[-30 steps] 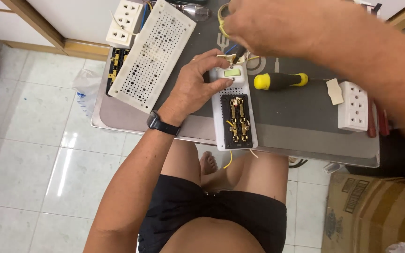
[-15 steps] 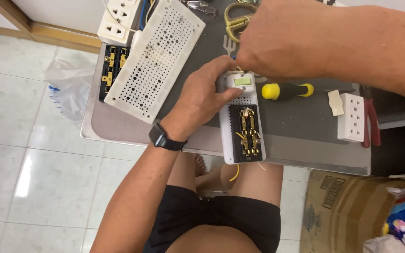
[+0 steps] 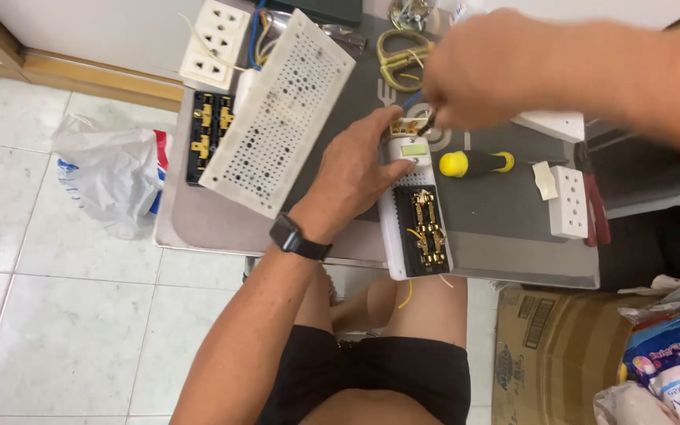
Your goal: The person assembles an electrical component by inserting a black module with gold contacts into a white plastic housing. They then use a screwdriver to tighten screws on the module and the housing to secure the assembly.
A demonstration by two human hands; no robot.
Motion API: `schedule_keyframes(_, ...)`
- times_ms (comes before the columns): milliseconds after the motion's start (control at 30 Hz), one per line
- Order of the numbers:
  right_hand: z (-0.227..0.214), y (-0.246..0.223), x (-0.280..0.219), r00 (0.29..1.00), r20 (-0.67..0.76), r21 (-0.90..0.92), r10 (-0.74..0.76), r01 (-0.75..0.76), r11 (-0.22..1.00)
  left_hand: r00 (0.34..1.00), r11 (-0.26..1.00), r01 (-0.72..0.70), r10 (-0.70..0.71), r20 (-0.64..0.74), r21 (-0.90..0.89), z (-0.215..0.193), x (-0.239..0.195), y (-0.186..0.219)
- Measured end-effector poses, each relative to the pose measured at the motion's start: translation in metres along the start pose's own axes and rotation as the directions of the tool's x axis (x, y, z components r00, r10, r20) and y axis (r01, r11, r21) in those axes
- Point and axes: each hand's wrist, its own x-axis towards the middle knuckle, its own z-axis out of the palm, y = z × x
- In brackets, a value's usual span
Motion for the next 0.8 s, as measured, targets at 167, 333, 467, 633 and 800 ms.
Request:
schedule_keyframes(167,0.026,0.000,0.002,0.897,-0.111,-0.649,-0.428,0.261,0.715,1.000,1.000,0.011,-0.011,-0.004,-0.025,0.001,-0.001,0.003)
schedule_keyframes(333,0.022,0.003,0.012,0.936,-0.109,-0.612,-0.333,0.201,0.765,1.000,1.000,0.014,-0.014,0.002,-0.014,0.004,0.000,-0.001)
schedule_keyframes(467,0.015,0.003,0.011,0.989,-0.100,-0.274,-0.108,0.078,0.959,0.999,0.999,-0.036,0.036,-0.008,0.019,0.002,0.000,-0.001)
schedule_keyframes(633,0.002,-0.005,-0.018,0.993,-0.119,-0.186,-0.018,-0.004,0.982,0.998,0.998,-0.064,0.063,-0.022,-0.016,0.000,0.000,0.000)
schedule_keyframes(800,0.029,0.011,-0.043,0.978,-0.206,-0.127,-0.022,-0.005,0.992,0.989,0.990,-0.144,0.144,-0.027,0.011,0.001,-0.005,-0.004)
